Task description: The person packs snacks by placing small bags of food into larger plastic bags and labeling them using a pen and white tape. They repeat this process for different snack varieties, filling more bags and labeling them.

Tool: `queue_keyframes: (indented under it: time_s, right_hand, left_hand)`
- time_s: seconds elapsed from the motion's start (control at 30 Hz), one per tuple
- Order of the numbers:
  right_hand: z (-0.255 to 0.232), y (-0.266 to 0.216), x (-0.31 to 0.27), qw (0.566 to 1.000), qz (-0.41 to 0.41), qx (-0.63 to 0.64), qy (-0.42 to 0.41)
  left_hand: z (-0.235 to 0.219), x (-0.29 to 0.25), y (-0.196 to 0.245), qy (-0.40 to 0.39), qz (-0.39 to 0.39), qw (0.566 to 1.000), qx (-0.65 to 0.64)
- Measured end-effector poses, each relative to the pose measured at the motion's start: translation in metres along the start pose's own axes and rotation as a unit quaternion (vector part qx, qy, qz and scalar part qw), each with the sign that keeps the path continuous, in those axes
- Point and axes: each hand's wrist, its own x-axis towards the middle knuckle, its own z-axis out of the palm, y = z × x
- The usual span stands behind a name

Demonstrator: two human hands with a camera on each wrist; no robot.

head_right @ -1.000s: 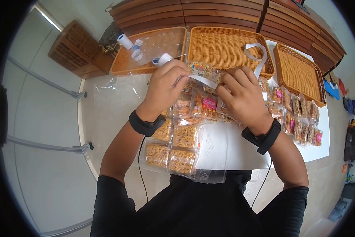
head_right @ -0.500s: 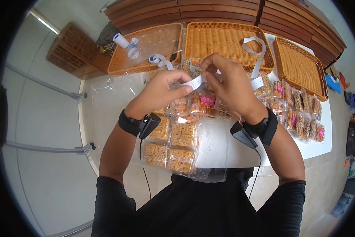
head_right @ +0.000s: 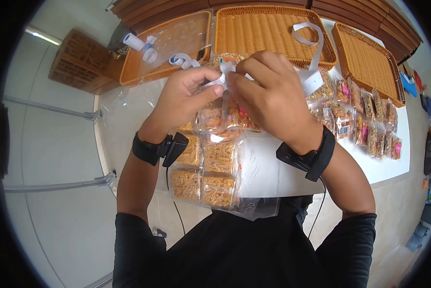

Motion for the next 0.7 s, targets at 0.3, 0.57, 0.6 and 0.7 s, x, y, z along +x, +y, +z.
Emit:
queue_keyframes:
  time_s: [0.3,0.57,0.6,0.7]
  right_hand:
    - [0.012,0.004,-0.003,0.969,0.159,0.181,-0.05]
    - [-0.007,-0.017,-0.017,0.853,0.334,0.398,-0.053]
    - [-0.01,-0.025,-0.023,0.834,0.338,0.43,-0.067]
    - [-0.015,-0.058,-0.044,0.8,0.335,0.485,-0.115]
  left_hand:
    - [-0.009,0.003,-0.014,0.023,0.104,0.984,0.146]
    - [-0.026,-0.006,0.0,0.047,0.017,0.989,0.137]
    - [-0.025,-0.01,0.005,0.068,-0.049,0.99,0.11]
    - [-0.021,-0.015,0.029,0.088,-0.134,0.985,0.066]
